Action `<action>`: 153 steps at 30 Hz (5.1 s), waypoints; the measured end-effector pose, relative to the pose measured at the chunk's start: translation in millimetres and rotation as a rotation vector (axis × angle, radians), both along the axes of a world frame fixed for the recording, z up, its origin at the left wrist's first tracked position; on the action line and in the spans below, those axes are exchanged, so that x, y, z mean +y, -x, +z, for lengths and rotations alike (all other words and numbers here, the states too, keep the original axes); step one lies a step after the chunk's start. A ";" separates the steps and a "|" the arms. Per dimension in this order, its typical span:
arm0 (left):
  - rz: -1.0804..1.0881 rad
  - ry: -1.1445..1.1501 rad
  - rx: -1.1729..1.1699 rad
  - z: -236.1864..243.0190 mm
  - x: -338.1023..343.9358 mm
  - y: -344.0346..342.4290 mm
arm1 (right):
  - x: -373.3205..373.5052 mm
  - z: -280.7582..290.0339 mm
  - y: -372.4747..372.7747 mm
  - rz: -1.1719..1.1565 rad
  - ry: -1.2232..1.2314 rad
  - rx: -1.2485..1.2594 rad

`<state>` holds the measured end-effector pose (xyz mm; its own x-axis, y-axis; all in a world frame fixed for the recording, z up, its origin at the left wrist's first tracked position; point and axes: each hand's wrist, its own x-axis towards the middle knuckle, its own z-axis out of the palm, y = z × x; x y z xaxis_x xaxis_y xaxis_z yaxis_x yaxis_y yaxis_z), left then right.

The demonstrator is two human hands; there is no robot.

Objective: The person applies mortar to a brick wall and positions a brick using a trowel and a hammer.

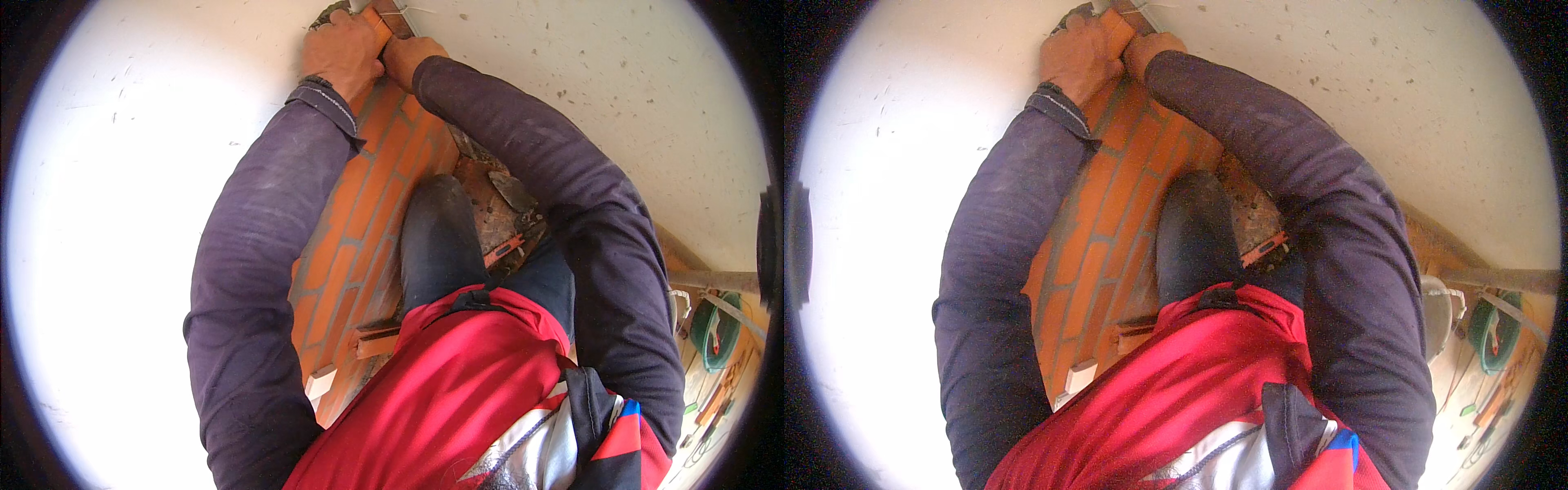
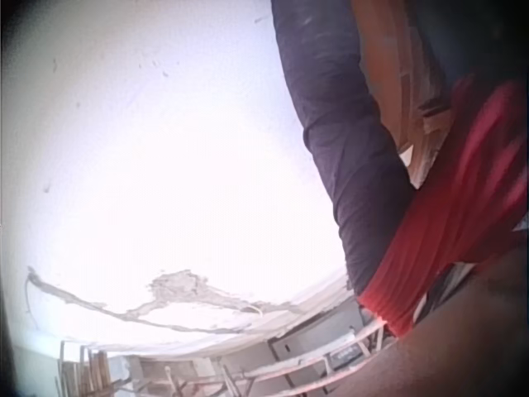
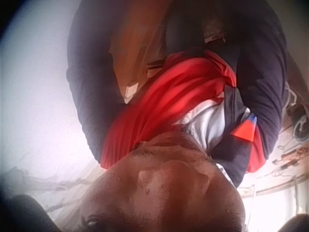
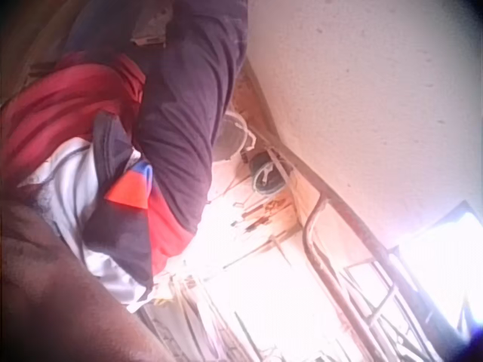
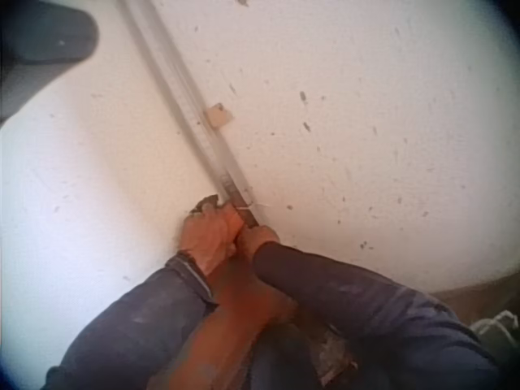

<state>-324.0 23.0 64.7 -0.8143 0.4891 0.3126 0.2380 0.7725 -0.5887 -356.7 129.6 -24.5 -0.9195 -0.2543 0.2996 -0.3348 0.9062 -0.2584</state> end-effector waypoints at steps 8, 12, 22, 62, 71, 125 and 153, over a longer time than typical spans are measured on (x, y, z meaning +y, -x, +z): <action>-0.014 0.008 0.015 -2.0 -3.6 1.4 | -6.3 -1.7 6.8 -0.070 0.028 -0.067; -0.024 -0.011 0.019 -2.3 -1.7 3.0 | -1.8 -8.8 12.0 -0.050 0.098 -0.003; -0.029 -0.022 0.040 -0.9 -1.1 3.3 | -0.8 -15.0 14.7 -0.034 0.127 -0.001; -0.045 -0.009 0.036 0.8 -4.1 -2.9 | -0.5 -6.5 6.7 -0.013 0.091 -0.104; 0.002 -0.012 0.006 0.4 -2.6 -2.1 | -5.0 -3.7 13.0 -0.014 0.114 -0.119; -0.008 0.011 0.025 1.9 -0.8 0.0 | 35.7 -66.7 -35.3 0.076 0.765 -0.037; 0.000 0.008 0.014 2.7 3.9 0.0 | 22.1 -50.4 -35.8 0.000 0.216 -0.017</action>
